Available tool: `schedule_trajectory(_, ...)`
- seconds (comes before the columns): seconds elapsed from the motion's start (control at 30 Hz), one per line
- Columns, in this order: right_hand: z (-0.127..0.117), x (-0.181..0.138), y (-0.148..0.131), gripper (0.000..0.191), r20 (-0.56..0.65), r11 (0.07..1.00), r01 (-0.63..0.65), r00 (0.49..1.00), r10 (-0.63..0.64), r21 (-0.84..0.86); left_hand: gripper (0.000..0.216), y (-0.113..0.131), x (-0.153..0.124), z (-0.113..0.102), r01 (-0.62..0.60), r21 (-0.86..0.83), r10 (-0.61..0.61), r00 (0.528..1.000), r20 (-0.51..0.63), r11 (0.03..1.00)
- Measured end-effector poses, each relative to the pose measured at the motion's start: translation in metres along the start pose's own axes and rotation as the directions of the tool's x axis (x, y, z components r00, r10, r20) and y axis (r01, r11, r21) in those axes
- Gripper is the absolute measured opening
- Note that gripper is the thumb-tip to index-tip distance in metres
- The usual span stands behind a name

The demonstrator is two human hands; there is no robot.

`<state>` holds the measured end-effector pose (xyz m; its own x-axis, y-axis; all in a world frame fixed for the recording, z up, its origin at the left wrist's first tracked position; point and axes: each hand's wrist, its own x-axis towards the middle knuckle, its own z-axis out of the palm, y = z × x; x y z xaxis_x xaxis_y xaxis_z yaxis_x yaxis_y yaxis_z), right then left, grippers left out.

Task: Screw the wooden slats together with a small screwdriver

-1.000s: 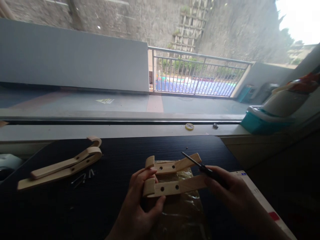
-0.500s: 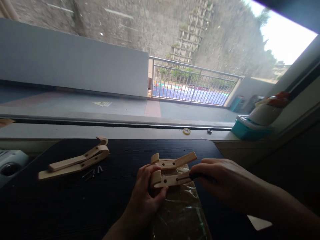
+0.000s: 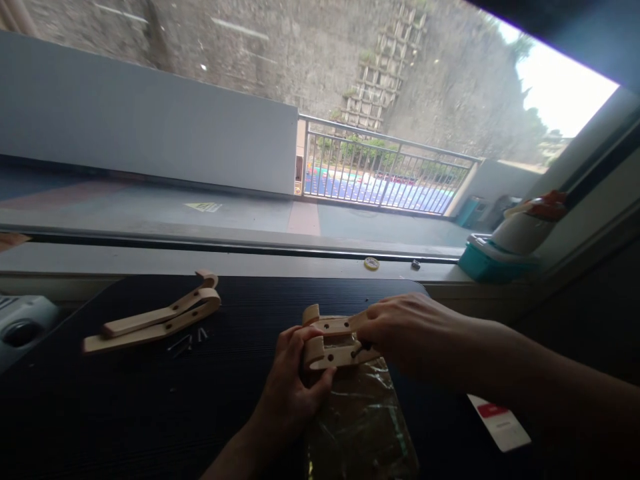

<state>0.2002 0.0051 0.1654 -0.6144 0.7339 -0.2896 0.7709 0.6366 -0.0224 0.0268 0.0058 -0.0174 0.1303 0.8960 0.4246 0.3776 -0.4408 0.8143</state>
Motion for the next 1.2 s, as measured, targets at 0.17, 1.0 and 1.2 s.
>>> schedule_trajectory(0.17,0.001,0.013,0.007,0.018,0.017,0.998,-0.032,0.999,0.033,-0.062,0.043,-0.001,0.001,0.0,-0.006,0.007,0.005,1.0,0.017,1.0)
schedule_trajectory(1.0,0.005,0.01,0.008,0.032,-0.051,0.989,-0.136,0.99,0.133,-0.052,0.043,-0.002,0.001,-0.001,-0.021,0.044,0.02,0.999,0.026,0.999)
schedule_trajectory(1.2,-0.006,0.003,0.007,0.021,-0.012,0.992,-0.095,0.995,0.095,-0.084,0.043,-0.003,0.001,0.0,-0.022,0.05,0.02,0.999,0.031,0.999)
